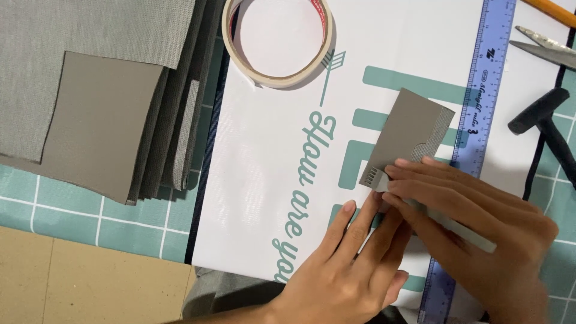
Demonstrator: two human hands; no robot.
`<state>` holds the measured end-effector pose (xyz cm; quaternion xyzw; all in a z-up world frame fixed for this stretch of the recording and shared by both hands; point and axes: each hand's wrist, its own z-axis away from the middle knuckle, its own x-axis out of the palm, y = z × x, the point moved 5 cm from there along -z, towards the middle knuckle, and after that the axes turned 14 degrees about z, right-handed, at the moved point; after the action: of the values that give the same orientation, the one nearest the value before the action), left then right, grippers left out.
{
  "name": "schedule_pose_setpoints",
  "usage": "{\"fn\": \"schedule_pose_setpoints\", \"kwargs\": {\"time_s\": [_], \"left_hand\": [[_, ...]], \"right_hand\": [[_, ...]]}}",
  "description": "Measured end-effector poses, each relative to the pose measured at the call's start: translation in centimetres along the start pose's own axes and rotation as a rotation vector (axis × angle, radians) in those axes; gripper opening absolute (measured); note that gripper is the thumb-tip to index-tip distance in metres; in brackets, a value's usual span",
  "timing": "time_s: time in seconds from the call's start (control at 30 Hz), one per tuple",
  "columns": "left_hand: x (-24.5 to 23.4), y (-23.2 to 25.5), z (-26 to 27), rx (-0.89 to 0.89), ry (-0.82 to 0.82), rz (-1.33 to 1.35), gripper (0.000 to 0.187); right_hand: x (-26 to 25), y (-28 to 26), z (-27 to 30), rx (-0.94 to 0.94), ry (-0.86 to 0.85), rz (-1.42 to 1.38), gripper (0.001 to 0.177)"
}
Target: Punching a series of holes in a leather piece using a stitching punch and a hammer.
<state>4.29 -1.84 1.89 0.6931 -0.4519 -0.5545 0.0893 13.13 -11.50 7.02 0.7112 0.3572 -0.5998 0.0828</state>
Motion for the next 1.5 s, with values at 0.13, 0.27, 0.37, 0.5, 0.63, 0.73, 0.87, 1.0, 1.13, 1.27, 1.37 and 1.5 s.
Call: {"fn": "schedule_pose_setpoints", "kwargs": {"time_s": [0.13,0.27,0.37,0.5,0.63,0.73,0.87,1.0,1.13,1.27,1.37,1.5], "left_hand": [[0.15,-0.01,0.11,-0.006,-0.002,0.013,0.040],[0.06,-0.04,0.06,0.000,-0.004,0.015,0.041],[0.09,-0.09,0.10,-0.004,-0.013,0.003,0.044],[0.10,-0.10,0.10,-0.006,-0.005,0.032,0.041],[0.19,-0.14,0.20,0.004,0.007,0.065,0.040],[0.07,-0.06,0.11,0.002,0.003,0.009,0.040],[0.12,-0.11,0.12,-0.005,-0.012,0.004,0.043],[0.17,-0.06,0.23,0.017,0.012,0.014,0.038],[0.13,-0.07,0.13,0.016,0.017,0.000,0.040],[0.16,-0.02,0.04,0.003,-0.003,-0.017,0.043],[0.17,0.02,0.03,0.005,0.012,-0.016,0.043],[0.34,0.12,0.14,0.004,0.009,-0.037,0.043]], "right_hand": [[0.10,0.03,-0.13,-0.040,0.010,0.000,0.008],[0.09,-0.18,-0.42,-0.029,0.007,0.010,0.008],[0.15,0.00,-0.33,-0.014,-0.007,0.024,0.010],[0.07,-0.09,-0.59,-0.006,-0.024,0.048,0.010],[0.08,0.11,-0.57,-0.007,-0.015,0.070,0.009],[0.09,0.11,-0.44,-0.010,-0.020,0.064,0.012],[0.16,0.20,-0.36,-0.004,-0.013,0.058,0.012],[0.18,0.19,-0.38,-0.011,0.011,0.080,0.011],[0.19,0.28,-0.36,0.006,0.008,0.069,0.009],[0.15,0.46,-0.32,0.030,0.002,0.073,0.008],[0.11,0.51,-0.33,0.021,-0.003,0.109,0.008],[0.04,0.59,-0.28,0.041,-0.028,0.120,0.013]]}}
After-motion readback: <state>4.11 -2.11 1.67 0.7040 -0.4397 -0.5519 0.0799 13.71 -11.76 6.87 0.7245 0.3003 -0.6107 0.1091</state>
